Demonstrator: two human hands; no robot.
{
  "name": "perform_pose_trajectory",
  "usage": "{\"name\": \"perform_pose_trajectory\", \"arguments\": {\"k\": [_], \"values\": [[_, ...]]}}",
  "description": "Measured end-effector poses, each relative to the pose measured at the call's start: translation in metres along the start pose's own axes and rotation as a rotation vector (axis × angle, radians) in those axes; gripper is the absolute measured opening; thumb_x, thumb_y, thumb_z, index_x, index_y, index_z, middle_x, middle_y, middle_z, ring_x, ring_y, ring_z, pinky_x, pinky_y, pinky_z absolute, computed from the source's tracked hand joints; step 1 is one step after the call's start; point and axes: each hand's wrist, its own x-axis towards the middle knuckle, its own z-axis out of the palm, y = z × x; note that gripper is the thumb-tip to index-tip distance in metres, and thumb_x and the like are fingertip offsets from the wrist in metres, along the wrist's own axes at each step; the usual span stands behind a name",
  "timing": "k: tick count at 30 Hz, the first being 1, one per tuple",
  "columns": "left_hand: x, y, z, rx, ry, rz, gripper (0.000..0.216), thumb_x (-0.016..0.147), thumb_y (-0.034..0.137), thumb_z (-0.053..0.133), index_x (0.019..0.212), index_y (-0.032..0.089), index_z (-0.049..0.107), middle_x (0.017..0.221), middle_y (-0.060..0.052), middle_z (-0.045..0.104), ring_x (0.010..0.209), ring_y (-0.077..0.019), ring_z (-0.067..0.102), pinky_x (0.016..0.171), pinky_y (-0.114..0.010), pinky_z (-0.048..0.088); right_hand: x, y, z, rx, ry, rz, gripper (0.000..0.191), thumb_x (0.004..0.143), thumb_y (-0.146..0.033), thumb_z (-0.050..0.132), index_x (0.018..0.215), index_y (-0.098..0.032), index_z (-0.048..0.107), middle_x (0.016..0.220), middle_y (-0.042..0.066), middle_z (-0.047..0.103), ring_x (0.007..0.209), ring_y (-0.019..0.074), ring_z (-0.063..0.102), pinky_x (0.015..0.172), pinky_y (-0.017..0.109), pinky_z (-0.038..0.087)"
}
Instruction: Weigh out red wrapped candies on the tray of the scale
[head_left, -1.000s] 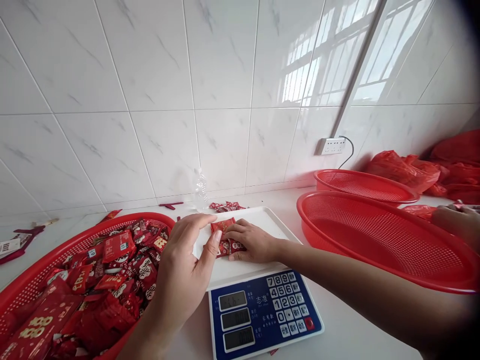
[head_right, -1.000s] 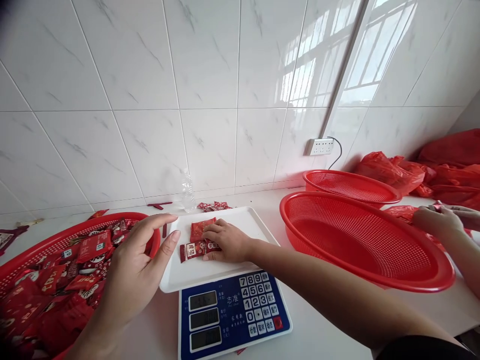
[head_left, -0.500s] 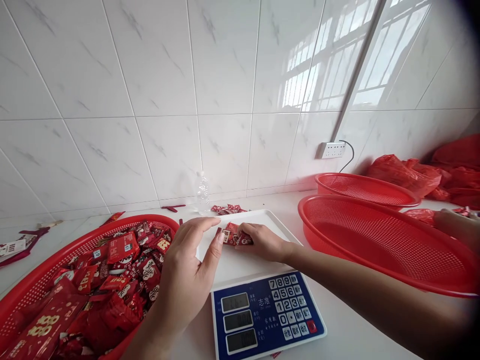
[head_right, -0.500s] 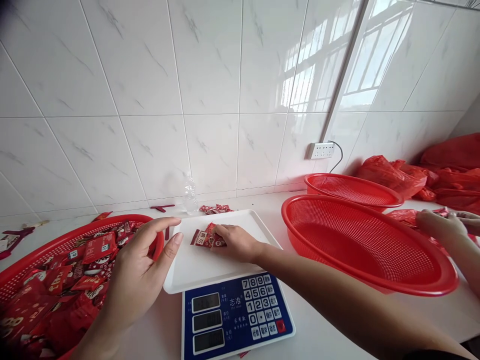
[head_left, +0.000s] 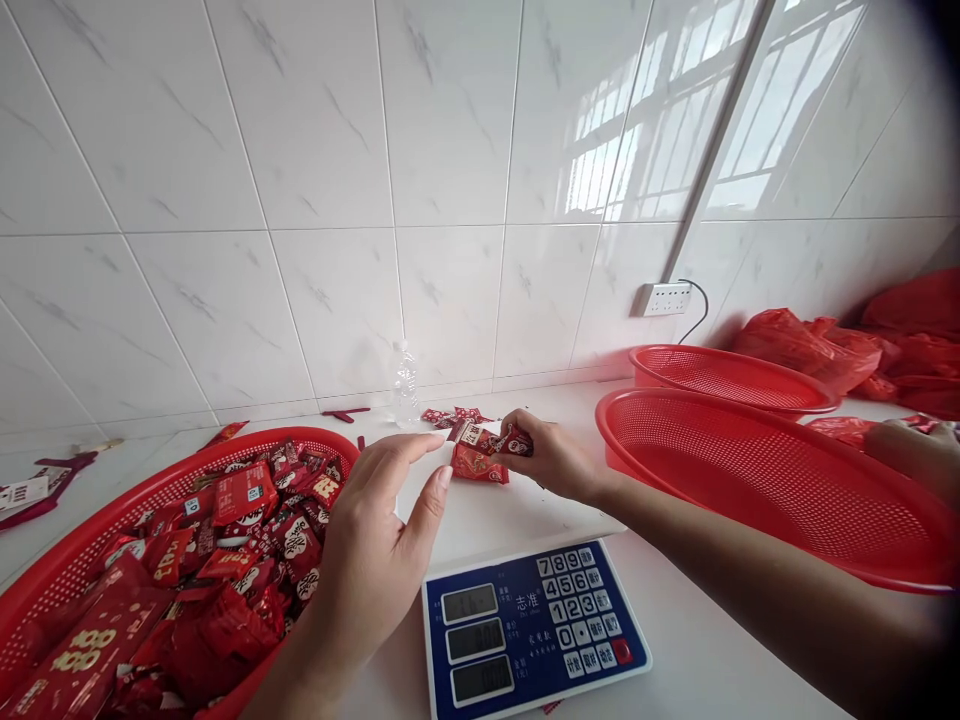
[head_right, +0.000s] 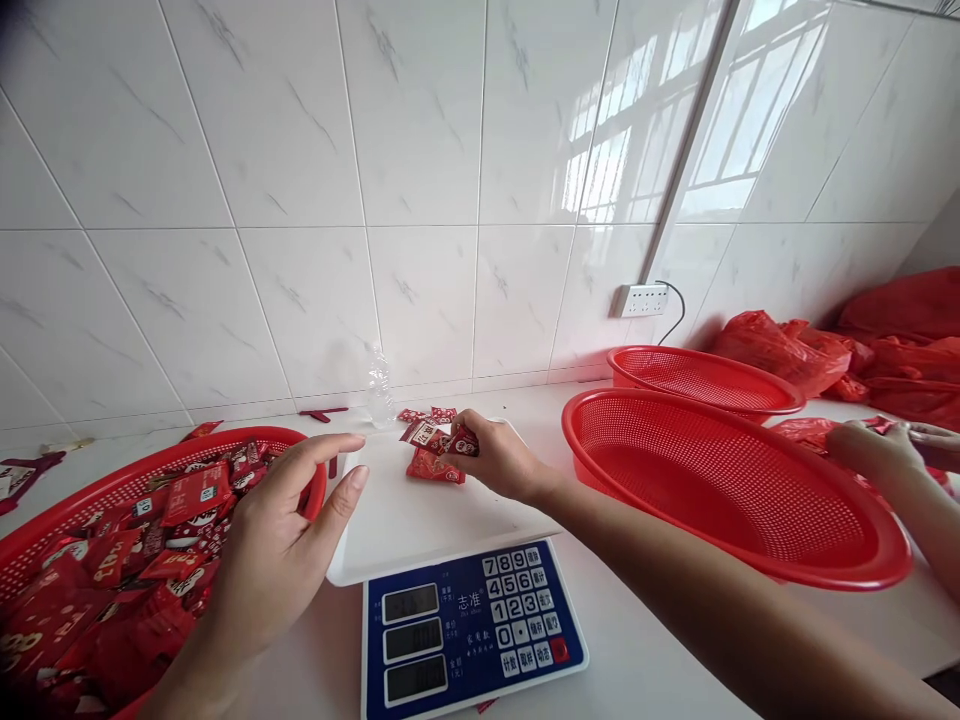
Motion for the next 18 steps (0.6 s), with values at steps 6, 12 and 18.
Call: {"name": "perform_pose_trajectory", "arguments": {"k": [6,12,18], "values": [[0.001,0.0,0.001,0.018,-0.02,0.04,0.018,0.091,0.018,0.054,0.109,0.02,0.057,0.101,-0.004,0.069,0.095,-0.016,0.063,0.085,-0.028,0.053,0.004,-0.001,0.015,-0.085,-0.166,-0.036,0.041,0.076,-0.036,0.063,0.114,-0.022,0.055,0.098,0.006,0.067,0.079,0.0187,0.061,0.065,0.029,0.044],[-0.001,-0.002,-0.001,0.02,-0.021,0.038,0.018,0.091,0.018,0.054,0.109,0.02,0.057,0.102,-0.004,0.068,0.097,-0.0157,0.063,0.087,-0.028,0.052,0.007,-0.004,0.024,-0.199,-0.208,-0.049,0.038,0.074,-0.036,0.062,0.109,-0.02,0.059,0.104,0.012,0.067,0.084,0.0254,0.062,0.066,0.032,0.043],[0.0,0.0,-0.003,0.011,-0.03,0.034,0.016,0.091,0.019,0.054,0.106,0.02,0.058,0.101,-0.004,0.07,0.096,-0.0168,0.064,0.086,-0.029,0.054,-0.003,0.002,0.016,-0.258,-0.079,-0.035,0.029,0.08,-0.032,0.057,0.107,-0.022,0.054,0.095,0.007,0.07,0.076,0.0202,0.063,0.06,0.027,0.04]]}}
